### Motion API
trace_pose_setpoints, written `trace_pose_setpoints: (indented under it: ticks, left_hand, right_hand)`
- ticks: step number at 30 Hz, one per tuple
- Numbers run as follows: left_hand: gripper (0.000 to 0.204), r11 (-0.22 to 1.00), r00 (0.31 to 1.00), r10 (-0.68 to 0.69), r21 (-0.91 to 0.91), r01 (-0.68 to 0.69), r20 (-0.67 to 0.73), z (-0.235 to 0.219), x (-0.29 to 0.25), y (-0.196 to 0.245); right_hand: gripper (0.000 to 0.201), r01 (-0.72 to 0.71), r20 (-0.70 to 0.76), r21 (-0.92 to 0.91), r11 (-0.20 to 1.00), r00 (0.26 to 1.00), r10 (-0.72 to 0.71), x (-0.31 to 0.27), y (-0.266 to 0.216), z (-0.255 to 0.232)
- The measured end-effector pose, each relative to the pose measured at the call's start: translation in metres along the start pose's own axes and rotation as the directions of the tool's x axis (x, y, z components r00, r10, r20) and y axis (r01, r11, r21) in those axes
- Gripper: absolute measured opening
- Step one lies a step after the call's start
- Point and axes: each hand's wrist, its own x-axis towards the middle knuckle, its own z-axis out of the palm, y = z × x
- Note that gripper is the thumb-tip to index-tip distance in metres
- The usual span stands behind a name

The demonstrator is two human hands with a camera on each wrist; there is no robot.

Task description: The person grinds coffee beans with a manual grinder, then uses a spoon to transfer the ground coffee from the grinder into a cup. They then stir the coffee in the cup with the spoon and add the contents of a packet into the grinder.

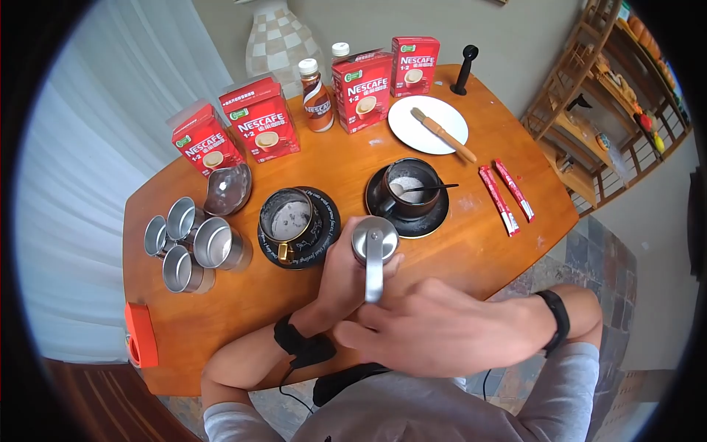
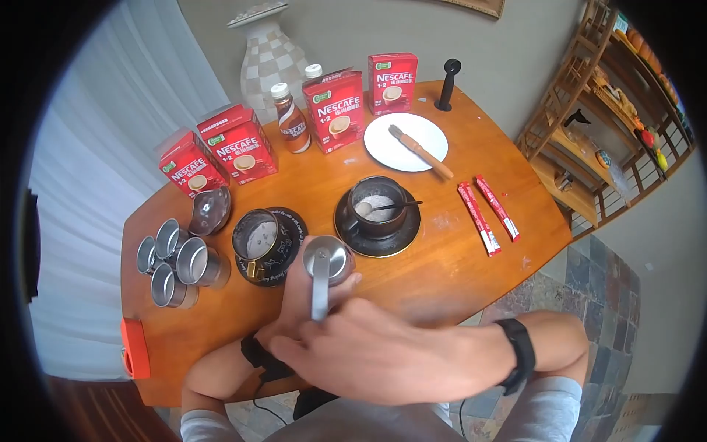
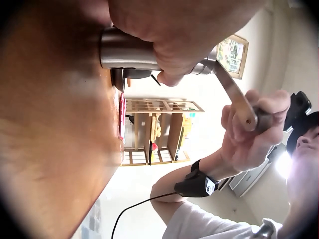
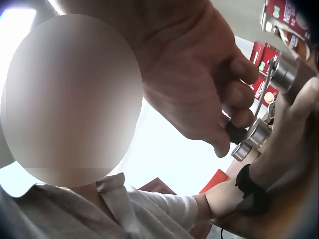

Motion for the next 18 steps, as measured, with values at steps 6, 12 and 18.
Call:
trace_pose_setpoints:
  ticks: [6, 12, 18]
  left_hand:
    - [0.050, 0.968, 0.988, 0.051, 0.252, -0.014, -0.142, 0.003, -0.006, -0.014]
    - [0.056, 0.959, 0.978, 0.207, 0.202, -0.201, -0.006, -0.002, 0.002, -0.011]
    - [0.047, 0.999, 0.999, -0.032, 0.032, 0.033, -0.008, -0.001, 0.003, 0.001]
  right_hand:
    - [0.033, 0.093, -0.114, -0.079, 0.993, 0.988, -0.102, 0.060, 0.014, 0.016]
    - [0.031, -0.098, -0.241, -0.024, 0.995, 0.966, 0.089, 0.107, 0.069, 0.018]
    - [0.029, -0.426, -0.167, -0.002, 0.905, 0.892, 0.420, 0.070, 0.139, -0.020]
